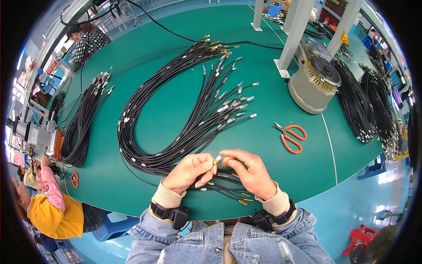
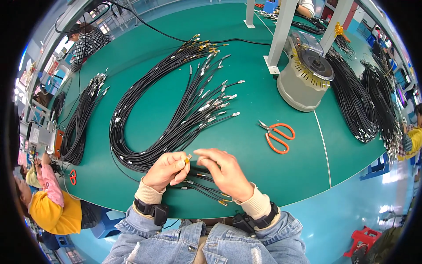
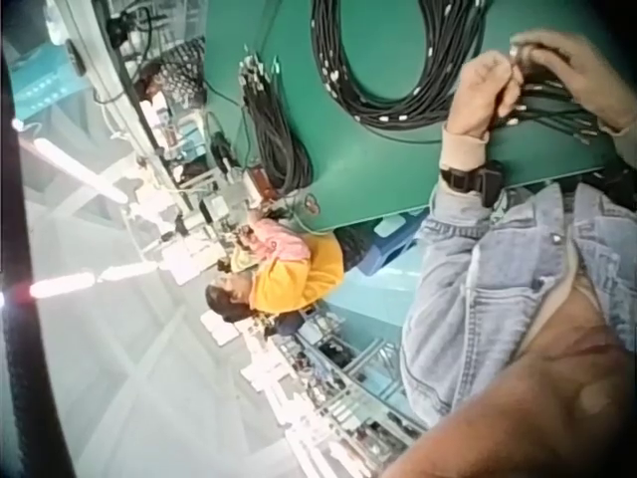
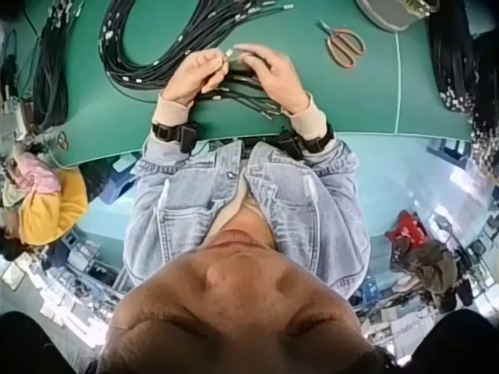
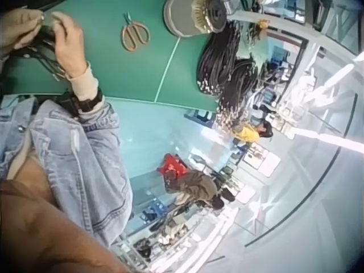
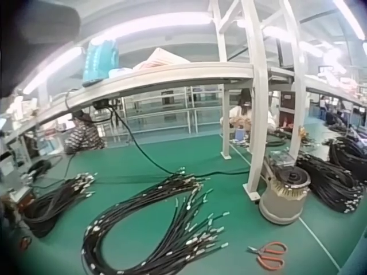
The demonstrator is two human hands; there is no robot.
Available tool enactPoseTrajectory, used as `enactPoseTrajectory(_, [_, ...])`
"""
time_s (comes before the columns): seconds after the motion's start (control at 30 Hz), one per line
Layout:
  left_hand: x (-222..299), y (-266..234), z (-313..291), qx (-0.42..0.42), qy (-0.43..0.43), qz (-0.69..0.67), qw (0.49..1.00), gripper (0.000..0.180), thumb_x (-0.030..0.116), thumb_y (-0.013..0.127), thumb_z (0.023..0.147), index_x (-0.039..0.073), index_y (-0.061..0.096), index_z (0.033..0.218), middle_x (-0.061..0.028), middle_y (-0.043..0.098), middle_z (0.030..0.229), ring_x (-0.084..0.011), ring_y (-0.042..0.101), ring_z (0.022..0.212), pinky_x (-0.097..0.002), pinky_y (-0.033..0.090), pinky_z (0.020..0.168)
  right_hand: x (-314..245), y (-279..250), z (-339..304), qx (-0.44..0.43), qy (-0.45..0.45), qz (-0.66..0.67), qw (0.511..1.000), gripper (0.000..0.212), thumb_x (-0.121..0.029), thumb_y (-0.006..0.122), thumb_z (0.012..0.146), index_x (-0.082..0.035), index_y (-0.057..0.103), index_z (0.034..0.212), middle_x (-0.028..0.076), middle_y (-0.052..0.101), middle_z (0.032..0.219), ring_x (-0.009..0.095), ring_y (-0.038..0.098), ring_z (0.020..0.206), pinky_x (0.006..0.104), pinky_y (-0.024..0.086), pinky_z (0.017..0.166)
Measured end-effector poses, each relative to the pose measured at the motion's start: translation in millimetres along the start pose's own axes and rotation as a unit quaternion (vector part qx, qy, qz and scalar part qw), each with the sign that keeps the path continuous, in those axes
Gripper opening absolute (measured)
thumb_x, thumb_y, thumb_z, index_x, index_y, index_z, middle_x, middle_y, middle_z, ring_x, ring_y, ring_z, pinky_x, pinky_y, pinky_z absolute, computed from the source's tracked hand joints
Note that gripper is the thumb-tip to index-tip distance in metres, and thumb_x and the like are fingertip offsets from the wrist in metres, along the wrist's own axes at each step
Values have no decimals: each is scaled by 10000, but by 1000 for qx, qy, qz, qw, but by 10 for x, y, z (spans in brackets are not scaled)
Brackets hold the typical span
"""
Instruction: The person picks up a cable, applies a piece of yellow tape to the connector by hand, and trims the excess tape using shears. This process is repeated for several cables, which are then placed back onto the table.
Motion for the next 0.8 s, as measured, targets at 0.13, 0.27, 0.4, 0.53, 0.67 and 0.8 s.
enactPoseTrajectory(0.13, [-18,43,60,28,18,68,997,217,202,480,970,11,545,891,-4,504,592,-50,413,463,-180,329,433,125,-164,-97,62,94,135,984,139,-78,559,909,22,636,968,42,594,807,120,566,790,252,462,752])
enactPoseTrajectory(0.27, [11,106,102,60,24,100,993,181,176,498,960,11,571,946,-3,540,623,-44,450,511,-176,358,461,152,-118,-82,28,66,112,991,136,-74,549,916,20,634,966,38,594,828,109,559,800,248,460,754])
enactPoseTrajectory(0.4, [-34,62,106,100,29,137,985,148,142,540,937,16,601,984,-6,578,660,-45,484,540,-185,391,481,191,-159,-93,21,78,80,994,131,-79,564,906,24,634,947,49,603,848,119,565,808,246,457,750])
enactPoseTrajectory(0.53, [-27,56,75,135,44,178,974,126,102,586,902,7,616,980,-16,609,681,-51,502,543,-202,412,486,93,-155,-90,6,36,45,998,122,-78,584,887,27,633,926,61,611,848,133,572,805,258,458,735])
enactPoseTrajectory(0.67, [50,98,82,151,101,313,932,137,74,627,858,-4,612,970,-39,629,709,-98,539,580,-236,441,517,96,-187,-104,-8,43,-22,999,113,-73,606,858,17,635,920,80,614,844,159,583,785,278,459,725])
enactPoseTrajectory(0.8, [405,154,-28,220,207,536,788,176,47,652,802,-6,604,963,-70,628,785,-187,579,689,-285,474,589,23,-189,-160,-71,21,-134,988,110,-69,607,845,1,639,923,90,608,837,183,583,756,292,459,711])
Point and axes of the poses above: each hand's wrist, its own z-axis towards the middle knuckle, its own y-axis out of the palm, x = y × z, the point moved 10 cm from there along z, towards the middle knuckle
